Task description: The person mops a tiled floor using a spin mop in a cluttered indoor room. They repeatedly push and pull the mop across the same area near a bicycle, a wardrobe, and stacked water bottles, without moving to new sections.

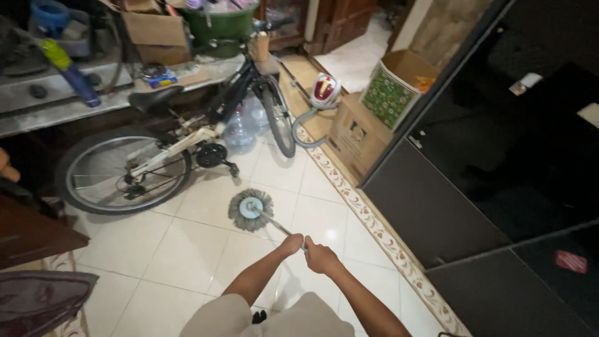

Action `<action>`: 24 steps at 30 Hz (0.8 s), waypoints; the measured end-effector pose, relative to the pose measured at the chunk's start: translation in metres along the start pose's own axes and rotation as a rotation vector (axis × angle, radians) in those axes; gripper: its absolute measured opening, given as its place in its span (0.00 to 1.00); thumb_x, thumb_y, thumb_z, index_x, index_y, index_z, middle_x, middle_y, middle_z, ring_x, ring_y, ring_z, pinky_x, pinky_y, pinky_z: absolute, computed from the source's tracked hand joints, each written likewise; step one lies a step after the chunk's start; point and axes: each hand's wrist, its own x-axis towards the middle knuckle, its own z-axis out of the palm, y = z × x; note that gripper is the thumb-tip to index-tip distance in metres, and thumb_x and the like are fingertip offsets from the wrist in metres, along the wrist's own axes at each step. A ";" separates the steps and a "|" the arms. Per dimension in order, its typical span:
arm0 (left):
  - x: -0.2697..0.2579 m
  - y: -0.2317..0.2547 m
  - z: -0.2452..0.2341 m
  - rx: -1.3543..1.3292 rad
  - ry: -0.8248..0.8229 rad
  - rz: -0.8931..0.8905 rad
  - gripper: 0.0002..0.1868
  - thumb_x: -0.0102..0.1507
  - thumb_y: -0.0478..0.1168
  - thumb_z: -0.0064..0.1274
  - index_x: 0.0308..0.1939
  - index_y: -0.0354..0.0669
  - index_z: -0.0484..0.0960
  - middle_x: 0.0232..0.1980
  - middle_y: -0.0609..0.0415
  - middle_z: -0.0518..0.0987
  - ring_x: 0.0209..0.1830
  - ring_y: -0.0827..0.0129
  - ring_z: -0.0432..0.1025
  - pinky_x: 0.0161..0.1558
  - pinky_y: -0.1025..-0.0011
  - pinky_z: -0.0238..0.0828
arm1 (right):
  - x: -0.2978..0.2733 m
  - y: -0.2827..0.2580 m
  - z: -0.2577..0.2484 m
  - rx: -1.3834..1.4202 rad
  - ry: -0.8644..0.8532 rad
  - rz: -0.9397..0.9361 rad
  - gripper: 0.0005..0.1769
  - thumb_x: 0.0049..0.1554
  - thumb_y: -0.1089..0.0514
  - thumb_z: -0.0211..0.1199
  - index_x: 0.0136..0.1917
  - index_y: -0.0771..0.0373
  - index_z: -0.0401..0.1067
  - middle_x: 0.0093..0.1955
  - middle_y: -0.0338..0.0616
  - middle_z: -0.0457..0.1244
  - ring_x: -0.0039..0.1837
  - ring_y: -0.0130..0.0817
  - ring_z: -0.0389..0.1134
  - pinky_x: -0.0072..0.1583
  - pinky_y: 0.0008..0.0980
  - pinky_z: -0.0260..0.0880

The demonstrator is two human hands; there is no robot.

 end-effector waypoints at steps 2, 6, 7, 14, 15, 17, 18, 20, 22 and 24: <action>-0.001 0.007 0.013 -0.324 0.029 -0.152 0.19 0.68 0.50 0.35 0.37 0.48 0.82 0.47 0.50 0.84 0.48 0.62 0.76 0.51 0.64 0.67 | -0.013 0.002 -0.007 0.017 0.016 0.038 0.09 0.64 0.54 0.42 0.57 0.54 0.51 0.40 0.55 0.64 0.39 0.58 0.63 0.41 0.54 0.57; -0.002 0.031 0.005 -0.617 -0.022 -0.193 0.33 0.75 0.54 0.26 0.66 0.30 0.76 0.71 0.31 0.70 0.77 0.41 0.59 0.77 0.48 0.49 | -0.048 -0.007 -0.052 -0.002 0.030 0.040 0.15 0.66 0.52 0.44 0.64 0.56 0.59 0.58 0.72 0.67 0.59 0.71 0.71 0.57 0.59 0.73; -0.014 0.048 -0.002 -0.614 -0.033 -0.195 0.33 0.75 0.54 0.26 0.66 0.30 0.76 0.71 0.31 0.70 0.77 0.41 0.59 0.77 0.48 0.49 | -0.060 -0.011 -0.057 0.007 0.028 0.047 0.15 0.66 0.52 0.44 0.64 0.56 0.59 0.58 0.72 0.67 0.59 0.71 0.71 0.57 0.59 0.73; 0.019 0.047 0.022 -0.855 -0.044 0.044 0.16 0.68 0.44 0.37 0.44 0.53 0.84 0.50 0.61 0.82 0.50 0.74 0.72 0.55 0.73 0.66 | -0.028 0.033 -0.028 0.022 0.085 0.127 0.23 0.63 0.51 0.42 0.72 0.48 0.51 0.50 0.60 0.67 0.48 0.61 0.68 0.47 0.54 0.64; 0.023 0.046 0.023 -0.844 0.018 0.057 0.16 0.70 0.47 0.40 0.48 0.55 0.85 0.55 0.63 0.83 0.55 0.75 0.72 0.61 0.74 0.63 | -0.019 0.043 -0.018 0.043 0.127 0.098 0.24 0.62 0.50 0.43 0.71 0.47 0.50 0.54 0.68 0.67 0.52 0.70 0.68 0.52 0.59 0.65; 0.027 0.042 0.023 -0.863 -0.011 0.023 0.14 0.70 0.50 0.39 0.42 0.56 0.81 0.48 0.64 0.81 0.50 0.76 0.70 0.56 0.73 0.62 | -0.022 0.037 -0.023 0.079 0.078 0.121 0.29 0.64 0.51 0.42 0.77 0.49 0.43 0.50 0.62 0.66 0.46 0.60 0.66 0.47 0.54 0.62; 0.022 0.038 0.028 -0.886 -0.040 -0.030 0.15 0.70 0.52 0.39 0.36 0.57 0.78 0.42 0.66 0.78 0.44 0.77 0.68 0.52 0.73 0.60 | -0.027 0.033 -0.018 0.117 0.010 0.138 0.35 0.66 0.51 0.42 0.83 0.51 0.37 0.45 0.55 0.66 0.41 0.50 0.64 0.41 0.48 0.59; 0.030 0.039 0.030 -0.787 -0.039 0.078 0.15 0.71 0.52 0.39 0.37 0.55 0.78 0.44 0.63 0.79 0.47 0.75 0.69 0.53 0.72 0.61 | -0.030 0.036 -0.015 0.125 0.027 0.146 0.27 0.65 0.50 0.41 0.75 0.52 0.43 0.46 0.57 0.66 0.42 0.54 0.65 0.43 0.50 0.60; 0.031 0.039 0.036 -0.691 -0.025 0.190 0.15 0.72 0.51 0.39 0.39 0.52 0.78 0.46 0.60 0.80 0.49 0.73 0.71 0.55 0.70 0.61 | -0.037 0.037 -0.012 0.121 0.046 0.149 0.20 0.64 0.50 0.41 0.68 0.52 0.49 0.46 0.58 0.66 0.43 0.58 0.66 0.45 0.53 0.61; 0.031 0.037 0.037 -0.808 -0.189 0.162 0.36 0.70 0.58 0.43 0.76 0.39 0.63 0.77 0.48 0.64 0.76 0.61 0.61 0.76 0.64 0.49 | -0.044 0.035 -0.013 -0.005 0.072 0.187 0.31 0.66 0.48 0.39 0.80 0.48 0.43 0.51 0.59 0.68 0.49 0.62 0.69 0.49 0.56 0.66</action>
